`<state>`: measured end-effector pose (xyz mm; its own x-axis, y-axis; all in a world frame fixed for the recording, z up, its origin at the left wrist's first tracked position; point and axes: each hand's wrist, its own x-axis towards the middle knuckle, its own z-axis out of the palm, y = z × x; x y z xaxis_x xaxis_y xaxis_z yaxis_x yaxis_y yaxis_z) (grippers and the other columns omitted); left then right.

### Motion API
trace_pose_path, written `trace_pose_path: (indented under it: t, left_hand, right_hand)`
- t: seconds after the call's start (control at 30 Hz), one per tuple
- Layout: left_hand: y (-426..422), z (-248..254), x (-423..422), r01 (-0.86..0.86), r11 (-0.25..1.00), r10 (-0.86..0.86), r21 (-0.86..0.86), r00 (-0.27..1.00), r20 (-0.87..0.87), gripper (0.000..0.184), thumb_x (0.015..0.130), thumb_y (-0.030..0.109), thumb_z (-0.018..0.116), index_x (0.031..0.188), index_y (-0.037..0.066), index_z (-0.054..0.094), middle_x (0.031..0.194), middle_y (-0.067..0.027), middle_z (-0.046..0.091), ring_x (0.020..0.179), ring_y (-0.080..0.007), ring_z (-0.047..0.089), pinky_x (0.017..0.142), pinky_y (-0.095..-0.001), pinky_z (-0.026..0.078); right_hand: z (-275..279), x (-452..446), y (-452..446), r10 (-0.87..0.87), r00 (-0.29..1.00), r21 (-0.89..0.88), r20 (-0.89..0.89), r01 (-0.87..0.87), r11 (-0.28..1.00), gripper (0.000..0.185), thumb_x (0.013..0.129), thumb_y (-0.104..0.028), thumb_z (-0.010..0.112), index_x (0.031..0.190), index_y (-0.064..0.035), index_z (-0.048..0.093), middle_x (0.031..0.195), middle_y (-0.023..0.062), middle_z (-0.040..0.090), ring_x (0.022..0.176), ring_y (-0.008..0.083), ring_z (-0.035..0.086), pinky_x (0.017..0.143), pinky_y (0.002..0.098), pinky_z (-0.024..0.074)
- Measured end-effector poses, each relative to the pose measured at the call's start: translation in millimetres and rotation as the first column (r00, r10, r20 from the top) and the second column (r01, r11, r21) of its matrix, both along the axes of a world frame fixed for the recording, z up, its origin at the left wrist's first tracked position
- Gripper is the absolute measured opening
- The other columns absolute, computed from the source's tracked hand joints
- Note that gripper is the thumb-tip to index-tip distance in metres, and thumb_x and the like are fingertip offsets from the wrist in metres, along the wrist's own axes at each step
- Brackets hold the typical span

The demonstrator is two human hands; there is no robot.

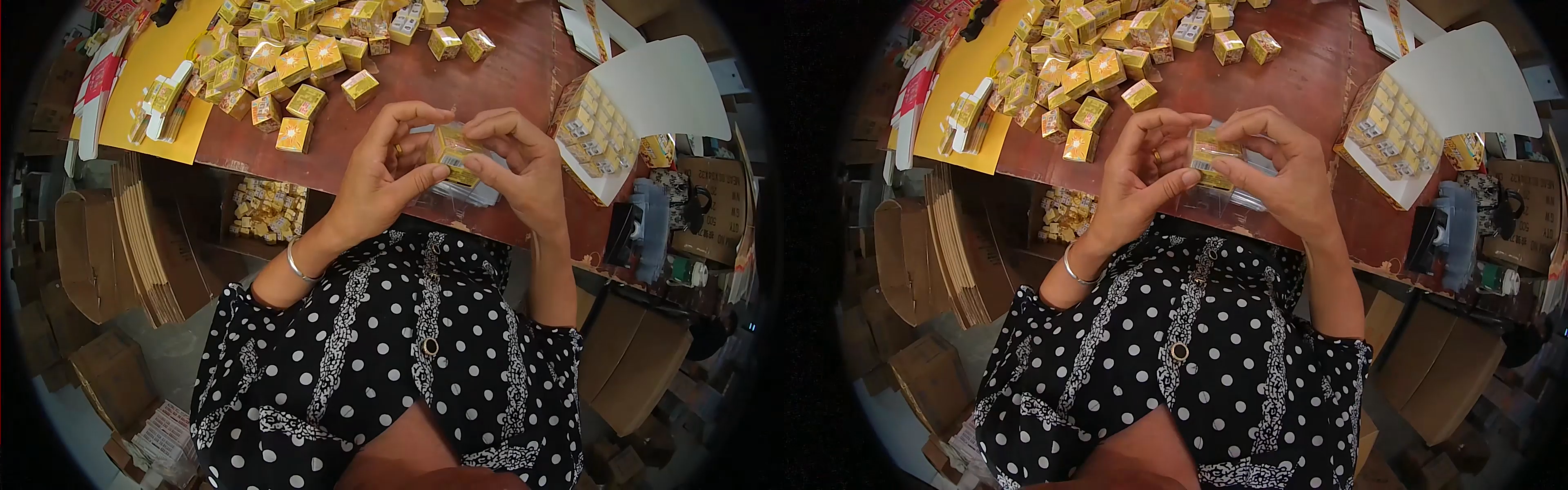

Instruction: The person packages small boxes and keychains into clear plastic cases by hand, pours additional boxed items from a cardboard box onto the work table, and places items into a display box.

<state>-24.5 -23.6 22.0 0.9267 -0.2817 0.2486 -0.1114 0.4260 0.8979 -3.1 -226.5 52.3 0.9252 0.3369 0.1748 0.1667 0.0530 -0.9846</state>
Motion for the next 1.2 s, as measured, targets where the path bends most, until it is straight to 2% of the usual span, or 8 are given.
trace_pose_path:
  t: [0.4,0.6,0.7,0.8,0.87,0.97,1.07,1.2]
  left_hand:
    - [-1.5,2.1,-4.9,0.027,1.000,-0.027,0.000,0.999,-0.040,0.041,0.097,-0.001,0.062,0.136,-0.001,0.049,0.137,-0.0117,0.052,0.124,-0.0204,0.058,0.102,-0.0329,0.051]
    - [-3.2,-9.0,-5.3,-0.011,1.000,0.011,0.013,1.000,0.007,0.033,0.098,-0.001,0.061,0.131,0.000,0.055,0.141,-0.0116,0.048,0.126,-0.0200,0.056,0.103,-0.0324,0.050]
    - [-5.6,-8.7,-4.3,-0.020,0.999,0.019,-0.026,1.000,-0.020,0.033,0.097,-0.001,0.061,0.130,-0.001,0.053,0.140,-0.0118,0.047,0.125,-0.0196,0.057,0.102,-0.0314,0.050]
    - [-7.9,-5.1,1.9,-0.070,0.996,0.069,-0.059,0.997,-0.026,0.035,0.097,0.000,0.063,0.129,-0.001,0.050,0.137,-0.0109,0.048,0.124,-0.0187,0.057,0.101,-0.0300,0.051]
    - [-7.4,-6.1,8.8,-0.110,0.992,0.111,-0.067,0.994,-0.002,0.036,0.096,0.000,0.063,0.129,-0.001,0.048,0.136,-0.0103,0.049,0.123,-0.0181,0.057,0.100,-0.0291,0.051]
    - [-2.6,-10.5,13.3,-0.044,0.999,0.044,0.017,0.998,-0.044,0.045,0.092,0.003,0.068,0.132,0.001,0.047,0.132,-0.0097,0.051,0.121,-0.0176,0.057,0.097,-0.0316,0.052]
    - [-5.5,-1.8,12.2,-0.017,0.940,0.020,0.340,1.000,-0.008,0.059,0.086,0.006,0.074,0.138,0.004,0.046,0.130,-0.0106,0.053,0.115,-0.0195,0.059,0.092,-0.0357,0.054]
    - [-15.6,7.9,15.9,0.027,0.799,-0.190,0.600,0.959,0.210,0.067,0.081,0.011,0.079,0.141,0.007,0.050,0.119,-0.0117,0.059,0.103,-0.0249,0.064,0.084,-0.0375,0.054]
  right_hand:
    - [-6.3,3.0,-6.6,-0.014,1.000,-0.053,0.015,0.015,0.998,0.008,0.089,-0.004,0.075,0.093,0.0024,0.073,0.102,0.0097,0.068,0.096,0.0136,0.064,0.086,0.0290,0.0528]
    - [-22.8,-2.0,-6.6,-0.021,0.919,-0.167,0.393,0.094,0.981,0.009,0.091,0.000,0.069,0.098,0.0037,0.073,0.111,0.0131,0.068,0.107,0.0186,0.062,0.092,0.0314,0.0500]
    - [-24.1,-7.7,-5.4,0.000,0.873,-0.208,0.489,0.117,0.971,0.029,0.090,-0.008,0.073,0.116,0.0023,0.068,0.120,0.0139,0.066,0.116,0.0223,0.061,0.097,0.0352,0.0494]
    - [-12.1,-21.2,5.9,-0.192,0.971,-0.060,0.142,0.202,0.977,0.052,0.087,-0.014,0.077,0.133,0.0003,0.057,0.127,0.0134,0.062,0.118,0.0225,0.060,0.098,0.0350,0.0491]
    - [-16.1,-20.4,-4.7,-0.020,0.987,-0.049,-0.160,0.012,0.999,0.069,0.084,-0.016,0.079,0.142,-0.0007,0.046,0.131,0.0109,0.059,0.117,0.0217,0.059,0.097,0.0341,0.0499]
    - [-10.2,-14.8,-24.9,-0.072,0.993,-0.221,-0.096,0.049,0.974,0.057,0.083,-0.011,0.077,0.134,-0.0011,0.054,0.124,0.0072,0.062,0.113,0.0186,0.059,0.093,0.0339,0.0511]
    - [6.8,-9.7,-40.8,0.009,1.000,-0.472,-0.011,-0.013,0.881,0.045,0.081,-0.010,0.079,0.122,-0.0021,0.064,0.117,0.0047,0.064,0.108,0.0165,0.060,0.091,0.0337,0.0513]
    - [32.7,-9.3,-50.8,0.149,0.986,-0.677,0.070,-0.062,0.733,0.032,0.079,-0.007,0.079,0.109,-0.0021,0.069,0.115,0.0050,0.066,0.106,0.0165,0.063,0.091,0.0334,0.0513]
